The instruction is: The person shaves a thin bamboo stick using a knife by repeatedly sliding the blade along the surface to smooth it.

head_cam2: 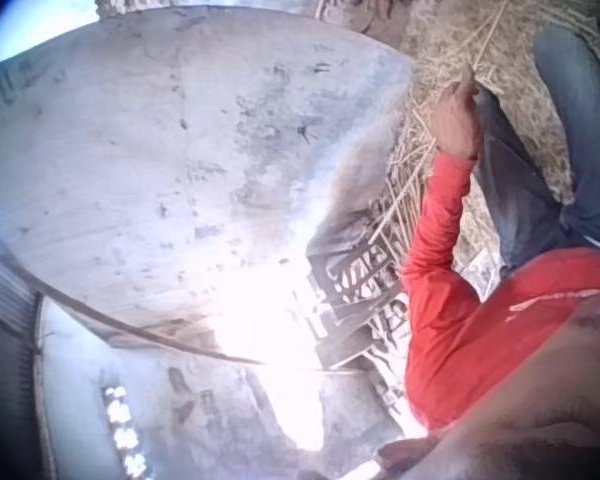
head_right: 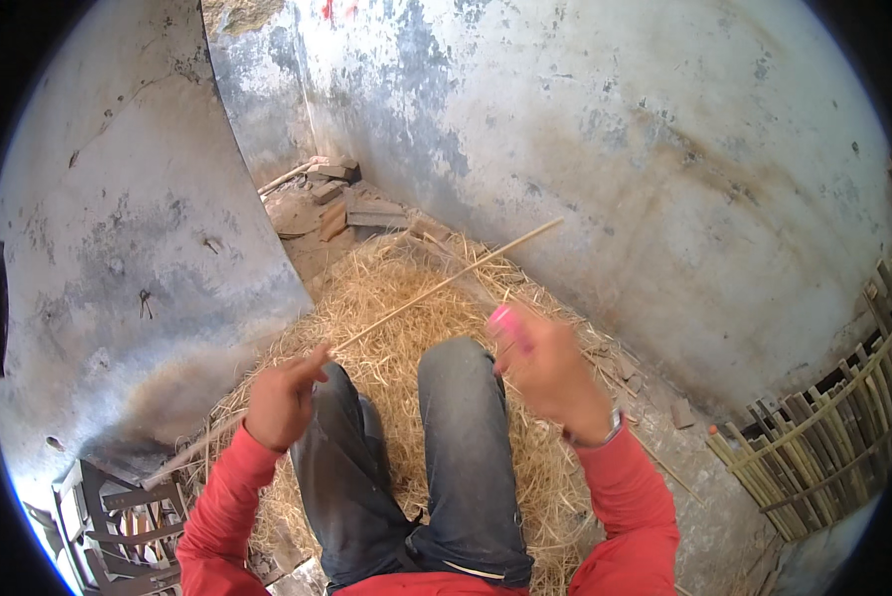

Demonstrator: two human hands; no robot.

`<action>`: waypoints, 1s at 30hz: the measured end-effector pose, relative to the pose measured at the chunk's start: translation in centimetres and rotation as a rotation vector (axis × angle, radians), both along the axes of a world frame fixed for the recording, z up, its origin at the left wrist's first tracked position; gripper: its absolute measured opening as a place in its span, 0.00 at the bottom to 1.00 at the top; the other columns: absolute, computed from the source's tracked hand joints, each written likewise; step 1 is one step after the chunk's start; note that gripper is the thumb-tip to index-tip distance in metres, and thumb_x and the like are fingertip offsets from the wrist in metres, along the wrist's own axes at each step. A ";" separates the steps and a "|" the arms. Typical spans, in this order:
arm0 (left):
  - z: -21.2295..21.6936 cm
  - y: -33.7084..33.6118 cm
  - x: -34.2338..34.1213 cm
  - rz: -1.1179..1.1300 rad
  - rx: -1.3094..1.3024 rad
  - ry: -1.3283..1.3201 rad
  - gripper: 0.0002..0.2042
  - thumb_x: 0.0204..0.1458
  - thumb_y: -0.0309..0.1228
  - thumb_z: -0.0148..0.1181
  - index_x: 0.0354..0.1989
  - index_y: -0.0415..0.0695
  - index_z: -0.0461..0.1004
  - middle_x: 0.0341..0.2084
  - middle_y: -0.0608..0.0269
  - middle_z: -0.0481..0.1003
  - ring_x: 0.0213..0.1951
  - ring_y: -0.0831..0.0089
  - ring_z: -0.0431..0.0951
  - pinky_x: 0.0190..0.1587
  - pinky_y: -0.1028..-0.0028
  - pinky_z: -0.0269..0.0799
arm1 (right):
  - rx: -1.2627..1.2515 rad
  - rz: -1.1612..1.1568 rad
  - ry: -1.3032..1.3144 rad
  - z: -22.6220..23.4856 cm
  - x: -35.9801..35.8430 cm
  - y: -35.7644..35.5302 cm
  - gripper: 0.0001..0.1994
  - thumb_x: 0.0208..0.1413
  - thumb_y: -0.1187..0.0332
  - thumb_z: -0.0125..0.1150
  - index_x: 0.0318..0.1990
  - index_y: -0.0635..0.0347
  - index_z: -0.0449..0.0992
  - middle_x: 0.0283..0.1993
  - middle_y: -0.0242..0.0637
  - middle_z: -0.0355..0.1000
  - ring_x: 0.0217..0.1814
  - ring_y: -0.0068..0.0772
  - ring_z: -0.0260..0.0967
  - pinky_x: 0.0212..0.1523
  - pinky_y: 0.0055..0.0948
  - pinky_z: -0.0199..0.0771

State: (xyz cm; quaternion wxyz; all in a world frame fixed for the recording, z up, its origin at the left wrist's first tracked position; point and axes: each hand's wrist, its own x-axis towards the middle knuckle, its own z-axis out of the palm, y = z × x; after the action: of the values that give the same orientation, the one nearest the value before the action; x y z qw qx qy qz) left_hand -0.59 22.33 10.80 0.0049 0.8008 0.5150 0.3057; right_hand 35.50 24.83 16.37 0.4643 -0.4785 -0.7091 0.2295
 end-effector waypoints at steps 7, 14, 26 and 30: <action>-1.2 -5.0 5.7 0.098 0.002 -0.062 0.27 0.51 0.15 0.56 0.60 0.49 0.80 0.39 0.52 0.83 0.34 0.49 0.83 0.36 0.59 0.78 | 0.065 0.157 -0.384 -5.1 -3.4 -4.5 0.15 0.64 0.58 0.65 0.30 0.59 0.76 0.20 0.47 0.70 0.21 0.53 0.70 0.24 0.43 0.67; -1.8 -7.3 7.5 0.057 -0.049 -0.123 0.21 0.48 0.15 0.58 0.53 0.41 0.82 0.38 0.52 0.84 0.36 0.51 0.84 0.38 0.59 0.78 | -0.042 0.009 -0.513 -6.1 -3.0 -4.6 0.19 0.66 0.51 0.61 0.32 0.59 0.78 0.20 0.49 0.72 0.22 0.57 0.74 0.25 0.50 0.71; -5.3 -12.5 -0.6 0.076 -0.303 -0.415 0.19 0.50 0.12 0.56 0.49 0.38 0.84 0.33 0.47 0.85 0.35 0.58 0.88 0.40 0.70 0.81 | -0.122 -0.853 -0.536 -19.6 26.4 10.2 0.22 0.71 0.54 0.50 0.40 0.63 0.83 0.37 0.62 0.79 0.42 0.70 0.76 0.42 0.60 0.73; -6.3 -12.6 -0.8 0.104 -0.391 -0.493 0.16 0.55 0.14 0.55 0.50 0.36 0.83 0.30 0.51 0.85 0.34 0.63 0.88 0.40 0.72 0.81 | -0.158 -0.978 -0.258 -18.0 24.6 9.3 0.24 0.70 0.52 0.51 0.40 0.65 0.84 0.40 0.64 0.78 0.45 0.71 0.76 0.46 0.59 0.74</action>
State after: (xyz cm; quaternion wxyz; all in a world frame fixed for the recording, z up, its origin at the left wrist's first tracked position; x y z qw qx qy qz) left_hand -1.37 9.74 4.47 0.2678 0.6589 0.5876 0.3858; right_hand 60.08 34.13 -1.60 0.3883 -0.8125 -0.4342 -0.0228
